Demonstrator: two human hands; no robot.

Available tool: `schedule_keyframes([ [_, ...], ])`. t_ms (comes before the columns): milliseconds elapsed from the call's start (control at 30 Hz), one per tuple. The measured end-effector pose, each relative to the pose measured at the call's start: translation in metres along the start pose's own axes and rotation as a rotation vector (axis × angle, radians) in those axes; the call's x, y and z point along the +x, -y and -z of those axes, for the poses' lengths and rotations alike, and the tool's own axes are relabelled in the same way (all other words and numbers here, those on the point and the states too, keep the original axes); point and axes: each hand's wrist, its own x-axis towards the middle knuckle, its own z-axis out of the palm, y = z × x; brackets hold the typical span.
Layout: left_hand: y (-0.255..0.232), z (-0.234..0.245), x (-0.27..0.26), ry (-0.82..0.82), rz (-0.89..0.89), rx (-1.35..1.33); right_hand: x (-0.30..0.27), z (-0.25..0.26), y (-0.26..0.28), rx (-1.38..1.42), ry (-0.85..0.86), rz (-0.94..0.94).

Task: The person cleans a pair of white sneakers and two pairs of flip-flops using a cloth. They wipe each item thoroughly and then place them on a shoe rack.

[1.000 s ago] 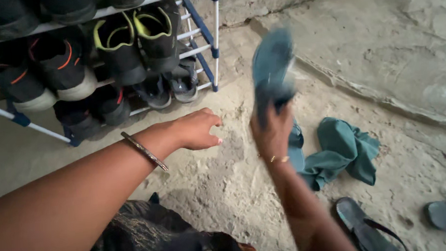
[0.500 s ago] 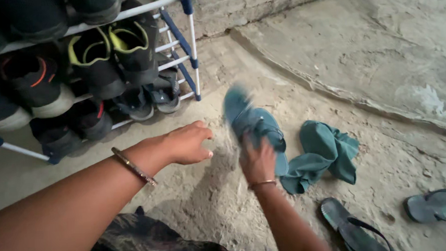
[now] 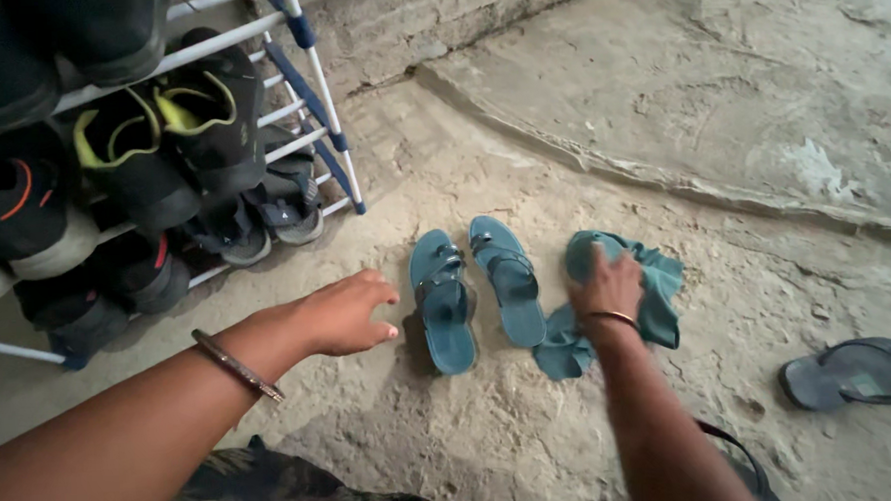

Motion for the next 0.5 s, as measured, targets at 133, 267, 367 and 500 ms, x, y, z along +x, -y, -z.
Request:
schedule_keyframes([
  [133, 0.016, -0.010, 0.001, -0.011, 0.004, 0.007, -0.014, -0.021, -0.060, -0.171, 0.298, -0.149],
  [267, 0.015, -0.018, 0.022, 0.074, 0.016, 0.127, -0.024, -0.058, -0.086, -0.103, 0.425, -0.193],
  [367, 0.000, -0.015, 0.063, 0.239, 0.067, 0.260, -0.004, -0.086, -0.099, -0.071, 0.497, -0.163],
  [500, -0.006, -0.016, 0.113, 0.058, 0.072, 0.104, 0.036, -0.070, -0.085, -0.058, 0.510, -0.066],
])
